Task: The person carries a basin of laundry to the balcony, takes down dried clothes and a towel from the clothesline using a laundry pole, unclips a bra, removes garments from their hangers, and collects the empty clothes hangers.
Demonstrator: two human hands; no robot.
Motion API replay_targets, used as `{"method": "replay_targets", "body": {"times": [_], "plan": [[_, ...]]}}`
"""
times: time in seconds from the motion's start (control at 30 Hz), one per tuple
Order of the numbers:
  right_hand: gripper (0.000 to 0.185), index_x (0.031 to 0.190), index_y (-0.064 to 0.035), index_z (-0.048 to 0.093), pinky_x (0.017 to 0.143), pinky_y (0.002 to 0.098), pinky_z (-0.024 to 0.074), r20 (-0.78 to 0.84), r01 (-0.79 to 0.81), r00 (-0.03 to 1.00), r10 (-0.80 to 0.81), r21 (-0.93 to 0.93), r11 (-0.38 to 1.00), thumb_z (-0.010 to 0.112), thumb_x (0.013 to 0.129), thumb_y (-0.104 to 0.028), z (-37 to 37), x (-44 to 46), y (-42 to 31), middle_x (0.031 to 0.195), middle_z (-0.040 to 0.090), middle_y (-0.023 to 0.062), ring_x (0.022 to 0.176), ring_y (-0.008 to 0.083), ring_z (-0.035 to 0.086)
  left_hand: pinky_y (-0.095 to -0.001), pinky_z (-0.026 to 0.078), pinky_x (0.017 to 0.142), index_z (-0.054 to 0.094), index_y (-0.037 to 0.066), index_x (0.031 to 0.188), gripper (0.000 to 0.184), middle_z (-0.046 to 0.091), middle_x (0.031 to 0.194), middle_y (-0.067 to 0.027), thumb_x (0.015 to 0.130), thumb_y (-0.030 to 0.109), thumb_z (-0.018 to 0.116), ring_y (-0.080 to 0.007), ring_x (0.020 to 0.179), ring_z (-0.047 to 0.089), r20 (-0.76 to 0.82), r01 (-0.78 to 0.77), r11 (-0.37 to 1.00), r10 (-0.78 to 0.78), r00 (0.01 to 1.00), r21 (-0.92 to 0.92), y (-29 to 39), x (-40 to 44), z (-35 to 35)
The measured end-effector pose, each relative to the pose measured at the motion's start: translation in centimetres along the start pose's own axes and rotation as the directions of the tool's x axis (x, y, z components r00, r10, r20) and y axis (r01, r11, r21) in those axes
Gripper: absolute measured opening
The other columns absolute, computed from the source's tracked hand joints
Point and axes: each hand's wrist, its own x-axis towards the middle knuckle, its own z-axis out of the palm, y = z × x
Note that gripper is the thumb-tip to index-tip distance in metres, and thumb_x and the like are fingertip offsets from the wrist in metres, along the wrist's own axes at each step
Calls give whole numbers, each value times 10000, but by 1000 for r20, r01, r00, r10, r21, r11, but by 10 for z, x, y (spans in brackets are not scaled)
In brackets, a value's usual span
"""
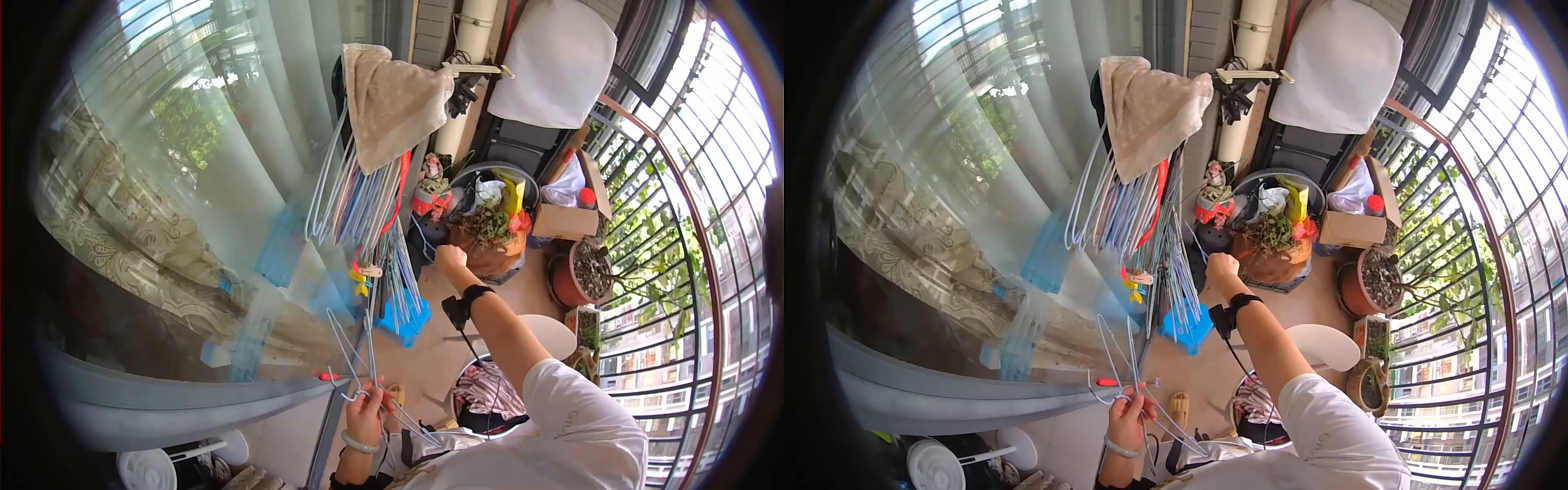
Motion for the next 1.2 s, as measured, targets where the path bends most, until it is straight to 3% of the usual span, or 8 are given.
{"method": "replay_targets", "body": {"times": [0.37,0.4,0.47,0.53,0.7,0.8,1.03,1.2], "plan": [[388,1181,-135,463,783,392,459,263,-124,962,71,192,973,433,822,-279,91,-52,13,1045,583,126,952,301,562,-258,460,585,488,-20,1111,267,597,792,-114,863,78,483,-144,621,554,48,40,999,-40,998,-7,1,8,9],[356,1127,-124,507,761,404,455,235,47,965,-119,291,956,473,806,-274,101,-60,18,1025,586,137,909,312,571,-260,463,601,488,-19,1114,269,600,801,-118,865,81,482,-153,637,565,76,38,999,-36,996,-25,0,9,13],[317,1073,-113,557,714,363,465,173,281,883,-436,550,787,557,777,-227,101,-92,24,984,603,129,816,254,604,-264,466,618,484,-21,1121,276,603,815,-124,866,86,481,-162,655,576,69,53,999,-52,996,-8,-2,8,25],[282,1074,-97,560,694,304,466,287,132,764,-577,807,575,552,809,-193,69,-145,22,957,609,101,758,176,598,-276,452,728,474,-23,1138,299,611,880,-141,871,112,483,-192,771,599,102,34,999,-34,994,10,-4,9,35],[262,1081,-67,554,656,256,461,111,-17,691,-714,990,137,522,859,-202,-1,-286,27,892,570,55,728,122,558,-350,371,905,491,-24,1104,270,598,970,-171,873,115,469,-244,959,557,152,-68,996,60,987,52,-11,7,67],[277,1094,-64,547,638,248,452,-64,217,755,-653,964,156,542,848,-192,-17,-322,37,917,537,55,723,118,536,-298,289,940,510,-5,1109,278,562,1071,-177,882,151,472,-179,1066,482,262,-134,985,103,960,104,-16,0,89],[220,1014,-54,566,581,246,430,-167,243,880,-445,962,120,569,823,-164,-39,-349,59,808,559,46,674,98,520,-335,310,953,494,-31,1106,267,528,1119,-178,892,117,434,-222,1072,486,356,-185,948,84,931,259,-41,-27,130],[174,971,-47,555,582,245,428,-190,235,874,-448,971,45,548,838,-159,-36,-354,67,738,573,55,641,98,521,-233,392,860,462,-20,1150,306,512,1159,-146,905,159,428,-139,1023,497,453,-112,944,-42,891,309,-49,-35,132]]}}
